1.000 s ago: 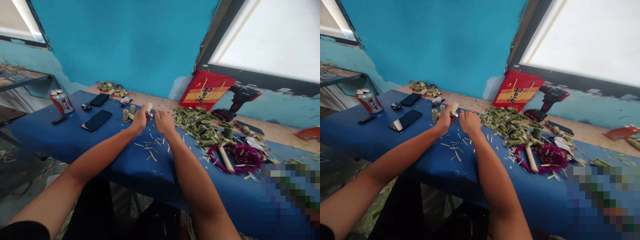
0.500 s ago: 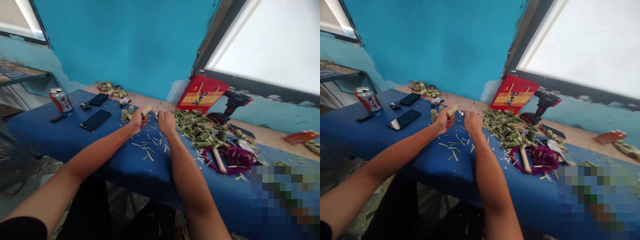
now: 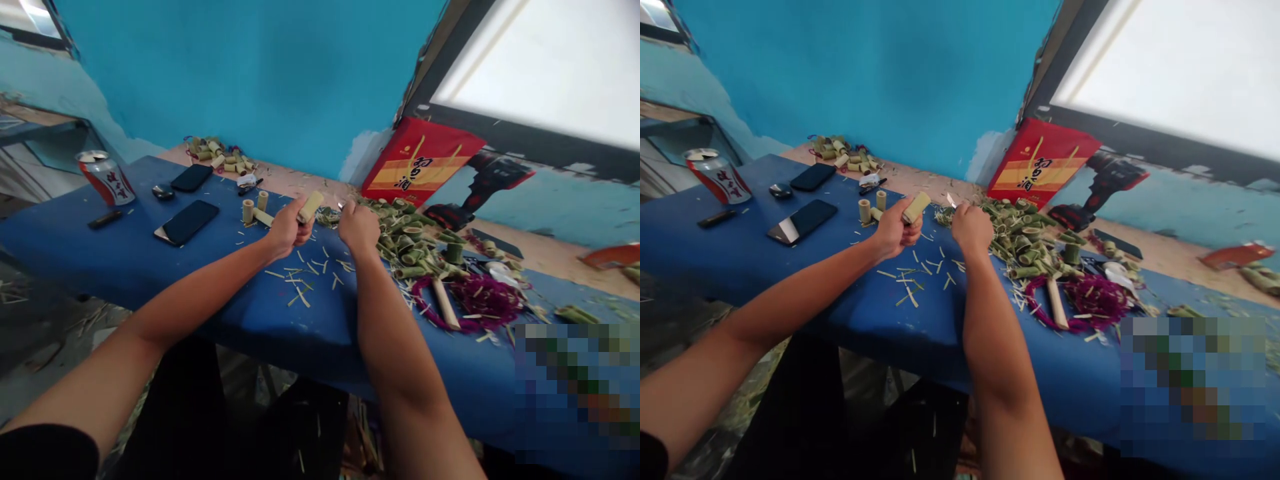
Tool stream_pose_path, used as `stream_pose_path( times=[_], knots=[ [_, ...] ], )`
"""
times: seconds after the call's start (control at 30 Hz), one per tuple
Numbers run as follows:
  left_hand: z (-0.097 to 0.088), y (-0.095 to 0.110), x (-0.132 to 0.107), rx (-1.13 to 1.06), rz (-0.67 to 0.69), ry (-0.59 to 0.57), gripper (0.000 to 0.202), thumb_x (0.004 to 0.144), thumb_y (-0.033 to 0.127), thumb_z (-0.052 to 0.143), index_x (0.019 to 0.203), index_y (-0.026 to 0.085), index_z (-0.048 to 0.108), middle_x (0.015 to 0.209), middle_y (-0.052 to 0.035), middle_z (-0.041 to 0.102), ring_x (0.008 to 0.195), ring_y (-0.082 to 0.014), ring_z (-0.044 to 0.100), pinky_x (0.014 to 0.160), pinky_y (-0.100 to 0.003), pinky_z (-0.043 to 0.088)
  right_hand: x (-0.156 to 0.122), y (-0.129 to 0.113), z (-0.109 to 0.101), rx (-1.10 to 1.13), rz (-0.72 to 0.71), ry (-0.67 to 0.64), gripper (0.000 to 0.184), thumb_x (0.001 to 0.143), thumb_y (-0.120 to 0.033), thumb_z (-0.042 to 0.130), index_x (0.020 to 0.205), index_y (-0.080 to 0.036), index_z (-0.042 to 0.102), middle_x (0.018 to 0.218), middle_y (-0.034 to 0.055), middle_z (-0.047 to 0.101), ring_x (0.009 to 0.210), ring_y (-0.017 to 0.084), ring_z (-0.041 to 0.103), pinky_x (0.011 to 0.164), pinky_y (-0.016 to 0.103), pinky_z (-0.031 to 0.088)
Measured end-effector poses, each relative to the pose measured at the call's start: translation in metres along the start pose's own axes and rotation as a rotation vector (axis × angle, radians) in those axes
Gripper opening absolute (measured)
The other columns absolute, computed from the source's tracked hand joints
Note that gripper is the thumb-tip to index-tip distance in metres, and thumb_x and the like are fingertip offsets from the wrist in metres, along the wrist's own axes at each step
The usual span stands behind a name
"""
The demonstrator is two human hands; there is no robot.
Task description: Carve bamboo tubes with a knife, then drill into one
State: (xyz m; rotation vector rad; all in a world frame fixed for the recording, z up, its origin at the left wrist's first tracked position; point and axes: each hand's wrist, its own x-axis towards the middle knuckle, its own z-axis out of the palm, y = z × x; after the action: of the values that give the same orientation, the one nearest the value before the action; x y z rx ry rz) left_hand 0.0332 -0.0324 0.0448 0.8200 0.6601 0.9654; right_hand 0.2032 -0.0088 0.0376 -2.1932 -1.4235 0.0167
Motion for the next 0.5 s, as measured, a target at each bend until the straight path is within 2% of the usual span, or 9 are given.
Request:
stream_pose_path(
  times=[0.1, 0.2, 0.27, 0.4, 0.5],
  knots=[
    [-0.004, 0.002, 0.003, -0.023, -0.026, 0.009, 0.061, 0.108, 0.063, 0.040, 0.064, 0.020, 0.044, 0.043, 0.0074, 0.027, 0.032, -0.0041, 0.019, 0.037, -0.019, 0.011, 0.000, 0.001, 0.000, 0.069, -0.125, -0.001, 0.064, 0.108, -0.039, 0.023, 0.100, -0.015, 0.082, 0.111, 0.0227, 0.077, 0.104, 0.033, 0.071, 0.087, 0.039, 0.047],
    [-0.010, 0.006, 0.006, -0.039, 0.000, 0.040, 0.056, 0.108, 0.060, 0.042, 0.073, 0.018, 0.052, 0.046, 0.0064, 0.037, 0.033, -0.0040, 0.023, 0.037, -0.019, 0.012, -0.013, -0.012, 0.002, 0.075, -0.324, -0.003, 0.065, 0.109, -0.039, 0.021, 0.093, -0.017, 0.081, 0.103, 0.0193, 0.078, 0.099, 0.030, 0.070, 0.086, 0.037, 0.045],
    [-0.012, 0.007, 0.007, -0.026, 0.034, 0.073, 0.052, 0.110, 0.054, 0.041, 0.075, 0.017, 0.053, 0.047, 0.0052, 0.042, 0.033, -0.0040, 0.025, 0.038, -0.019, 0.012, -0.023, -0.021, 0.004, 0.042, -0.401, -0.003, 0.065, 0.109, -0.040, 0.022, 0.090, -0.018, 0.080, 0.097, 0.0181, 0.078, 0.095, 0.029, 0.070, 0.084, 0.036, 0.045],
    [-0.010, 0.004, 0.009, 0.010, 0.059, 0.163, 0.052, 0.112, 0.045, 0.039, 0.069, 0.018, 0.049, 0.045, 0.0049, 0.040, 0.033, -0.0042, 0.028, 0.039, -0.019, 0.010, -0.033, -0.028, 0.006, -0.002, -0.438, -0.007, 0.064, 0.110, -0.043, 0.025, 0.091, -0.017, 0.081, 0.093, 0.0171, 0.077, 0.093, 0.029, 0.069, 0.081, 0.036, 0.046],
    [-0.011, -0.001, 0.013, -0.019, 0.064, 0.192, 0.054, 0.110, 0.050, 0.045, 0.065, 0.019, 0.044, 0.045, 0.0060, 0.034, 0.034, -0.0044, 0.028, 0.041, -0.019, 0.011, -0.034, -0.028, 0.005, -0.001, -0.434, -0.015, 0.063, 0.110, -0.045, 0.027, 0.094, -0.016, 0.081, 0.095, 0.0180, 0.077, 0.094, 0.030, 0.069, 0.084, 0.039, 0.047]
  ],
)
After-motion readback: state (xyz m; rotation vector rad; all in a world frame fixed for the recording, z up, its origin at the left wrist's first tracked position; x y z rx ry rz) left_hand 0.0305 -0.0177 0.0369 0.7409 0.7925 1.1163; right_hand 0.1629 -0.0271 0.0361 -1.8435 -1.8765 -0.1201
